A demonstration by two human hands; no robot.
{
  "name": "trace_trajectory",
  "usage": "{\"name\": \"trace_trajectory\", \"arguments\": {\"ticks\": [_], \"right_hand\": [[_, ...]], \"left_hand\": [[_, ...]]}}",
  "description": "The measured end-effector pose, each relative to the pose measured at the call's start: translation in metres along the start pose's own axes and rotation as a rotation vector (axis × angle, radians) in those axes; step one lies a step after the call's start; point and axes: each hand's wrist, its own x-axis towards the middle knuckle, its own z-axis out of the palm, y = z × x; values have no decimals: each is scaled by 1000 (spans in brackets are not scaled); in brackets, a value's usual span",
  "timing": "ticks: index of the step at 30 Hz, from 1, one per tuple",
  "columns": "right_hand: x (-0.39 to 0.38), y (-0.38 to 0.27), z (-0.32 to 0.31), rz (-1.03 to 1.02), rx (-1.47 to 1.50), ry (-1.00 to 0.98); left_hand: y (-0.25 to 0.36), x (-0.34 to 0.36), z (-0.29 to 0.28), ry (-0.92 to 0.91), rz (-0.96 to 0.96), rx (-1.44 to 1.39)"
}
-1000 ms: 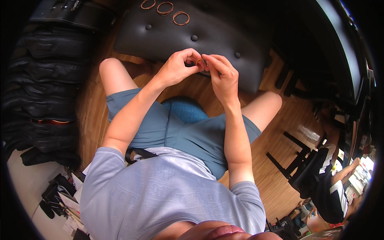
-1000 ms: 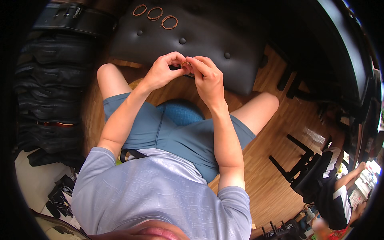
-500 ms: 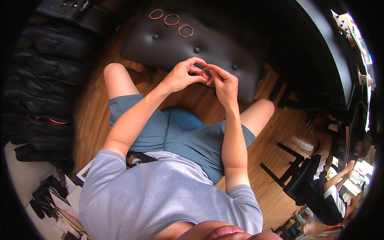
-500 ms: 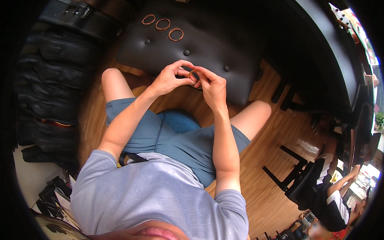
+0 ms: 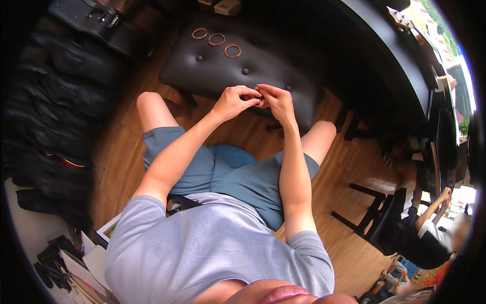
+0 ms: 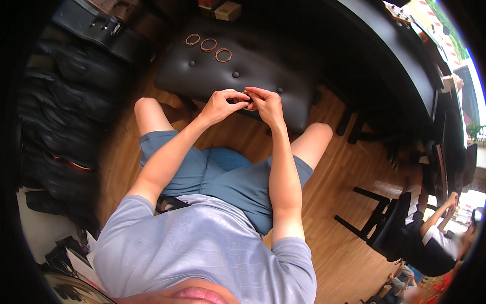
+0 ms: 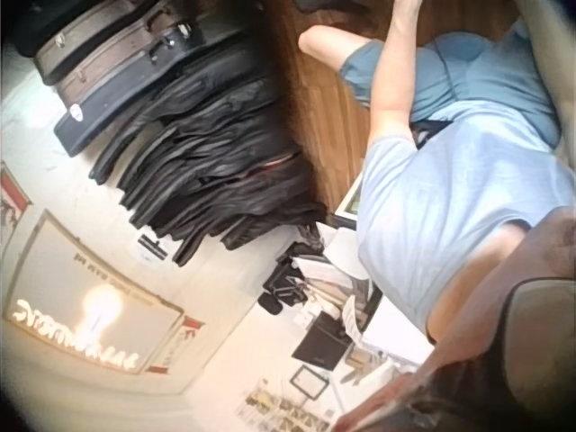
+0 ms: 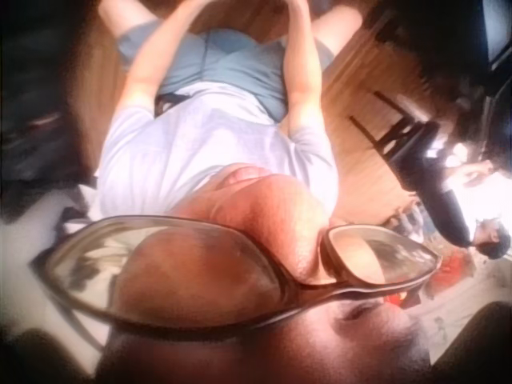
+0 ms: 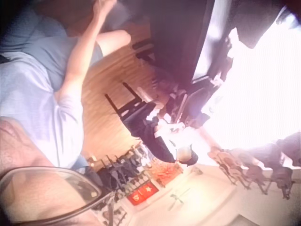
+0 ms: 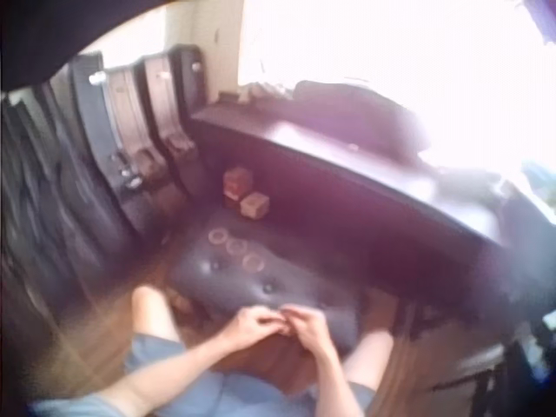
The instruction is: The person coils several rubber bands and places them on a piano bench. They then pick up a ukulele, thread a green string through the headstock, and begin winding it onto the tuning peg.
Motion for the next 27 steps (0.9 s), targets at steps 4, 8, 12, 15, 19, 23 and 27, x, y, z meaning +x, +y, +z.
{"name": "trace_trajectory", "arguments": {"ticks": [4, 8, 12, 15, 19, 23, 27], "right_hand": [[-1, 2, 0, -49, -68, -15], [-5, 1, 0, -100, -166, -25], [-7, 7, -7, -90, -120, -30], [-5, 8, -13, -69, 66, -24], [-10, 13, -6, -118, 121, 17], [-18, 15, 2, -142, 157, 117], [-6, -1, -8, -179, 118, 181]], "left_hand": [[-1, -2, 5, 43, 27, 54], [-9, 2, 7, 56, 102, 169], [-13, 3, 16, 68, 180, 286], [-9, 10, 13, 80, 233, 144], [-20, 11, 0, 96, 157, -270], [-17, 22, -5, -37, -60, -456], [-1, 55, -7, -78, -35, -596]]}}
